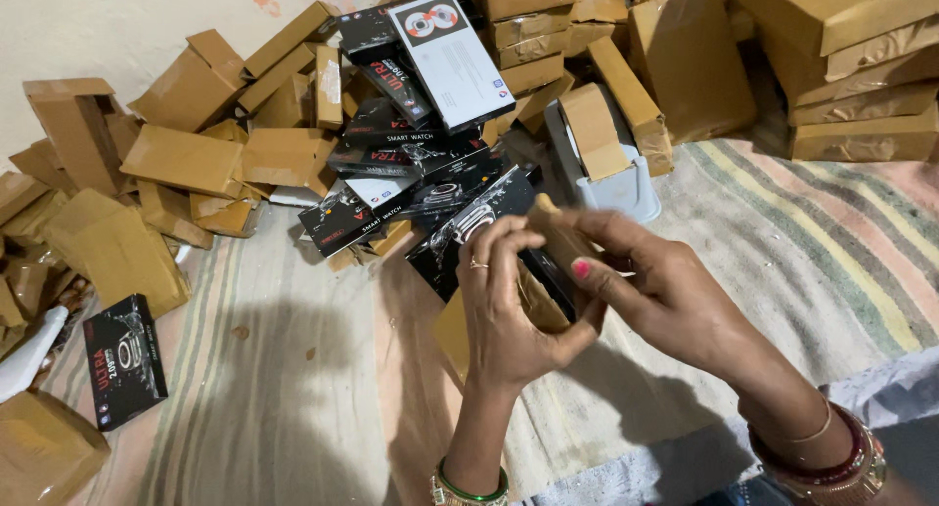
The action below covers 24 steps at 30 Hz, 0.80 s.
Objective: The person packs smartwatches into small cardboard boxes. They open a product box, remove the watch and charger, place them inside a shipping box, and seal it with tape. This process is repeated for multiple units.
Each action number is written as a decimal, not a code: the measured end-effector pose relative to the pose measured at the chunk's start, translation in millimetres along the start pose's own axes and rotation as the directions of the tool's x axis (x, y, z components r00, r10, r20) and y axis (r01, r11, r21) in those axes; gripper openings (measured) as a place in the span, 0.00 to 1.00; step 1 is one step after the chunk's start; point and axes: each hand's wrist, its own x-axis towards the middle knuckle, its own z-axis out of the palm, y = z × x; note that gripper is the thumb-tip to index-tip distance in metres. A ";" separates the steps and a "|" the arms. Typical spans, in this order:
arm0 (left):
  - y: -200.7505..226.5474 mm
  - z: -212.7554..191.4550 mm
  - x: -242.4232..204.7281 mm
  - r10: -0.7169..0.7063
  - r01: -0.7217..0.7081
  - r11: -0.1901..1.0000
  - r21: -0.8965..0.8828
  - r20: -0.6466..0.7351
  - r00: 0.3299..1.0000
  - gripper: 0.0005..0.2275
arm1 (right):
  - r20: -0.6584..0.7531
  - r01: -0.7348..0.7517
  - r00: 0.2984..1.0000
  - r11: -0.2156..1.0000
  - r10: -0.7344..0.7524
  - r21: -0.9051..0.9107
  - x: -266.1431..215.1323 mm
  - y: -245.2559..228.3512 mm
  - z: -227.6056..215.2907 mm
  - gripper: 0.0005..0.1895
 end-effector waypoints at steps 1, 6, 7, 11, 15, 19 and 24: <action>-1.1 0.8 -0.1 -0.028 0.028 1.000 -0.004 -0.014 1.000 0.34 | -0.023 0.083 0.996 0.987 -0.081 0.135 -0.7 2.0 1.2 0.27; -1.2 4.4 -3.5 -0.069 0.071 0.997 0.016 -0.089 0.994 0.35 | -0.072 0.140 0.990 0.849 -0.120 0.510 -2.6 15.7 12.8 0.21; 0.0 6.5 -3.4 -0.070 0.075 0.996 0.043 -0.100 0.992 0.36 | -0.097 0.101 0.993 0.908 -0.067 0.407 -3.2 17.7 17.1 0.20; 6.3 11.3 -4.3 -0.008 0.035 0.987 0.157 -0.170 0.985 0.40 | -0.215 0.054 0.976 0.988 -0.022 0.144 -7.0 18.8 26.5 0.16; 10.9 9.5 -8.7 -0.007 0.053 0.971 0.234 -0.193 0.981 0.43 | -0.241 0.176 0.952 0.981 -0.190 -0.082 -11.7 12.7 30.1 0.13; 15.0 4.1 -10.3 -0.033 0.080 0.970 0.230 -0.202 0.979 0.44 | -0.244 0.154 0.954 0.984 -0.171 -0.091 -13.5 4.4 34.0 0.12; 11.8 -5.9 -14.6 -0.062 0.097 0.973 0.209 -0.169 0.984 0.35 | -0.229 0.201 0.940 0.952 -0.254 -0.231 -17.9 -3.6 43.6 0.15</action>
